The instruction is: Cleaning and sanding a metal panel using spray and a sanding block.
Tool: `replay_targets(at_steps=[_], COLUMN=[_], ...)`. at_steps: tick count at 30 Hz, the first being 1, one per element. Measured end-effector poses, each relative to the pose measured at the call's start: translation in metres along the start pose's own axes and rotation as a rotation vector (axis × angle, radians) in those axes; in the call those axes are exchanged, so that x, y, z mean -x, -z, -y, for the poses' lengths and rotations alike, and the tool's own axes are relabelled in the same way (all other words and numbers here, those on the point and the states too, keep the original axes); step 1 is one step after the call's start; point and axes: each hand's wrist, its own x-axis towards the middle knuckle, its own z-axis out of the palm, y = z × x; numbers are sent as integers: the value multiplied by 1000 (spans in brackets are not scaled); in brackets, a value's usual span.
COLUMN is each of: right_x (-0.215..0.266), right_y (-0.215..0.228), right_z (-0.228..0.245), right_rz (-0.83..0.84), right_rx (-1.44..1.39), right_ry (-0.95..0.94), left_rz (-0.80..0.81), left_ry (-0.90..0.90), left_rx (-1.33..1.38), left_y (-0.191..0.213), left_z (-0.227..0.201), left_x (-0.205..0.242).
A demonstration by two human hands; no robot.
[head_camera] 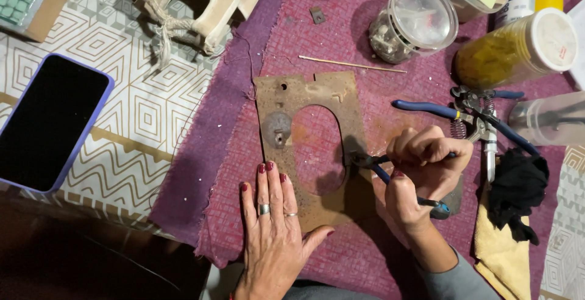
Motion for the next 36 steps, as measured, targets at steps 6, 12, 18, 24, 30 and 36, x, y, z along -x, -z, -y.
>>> replay_targets(at_steps=[6,12,18,24,30,36], right_x=[1,-3,-13,-19,-25,-15], right_y=[14,21,24,31,58,58], right_z=[-7,-7,-7,-8,-4,18], right_rz=[122,232,382,489,508,764], right_rx=[-2,-2,-41,-91,-108,37], right_ry=[35,51,28,-11,-107,83], left_rz=[-8,1,6,-21,-22,-4], left_ry=[-3,-7,13,2,-15,-41], left_rx=[9,-28,-12,-12,5,-73], left_y=[-2,-1,-1,0,-2,-10], left_z=[0,0,-2,-2,-1,0], left_x=[0,-1,0,1,2,5])
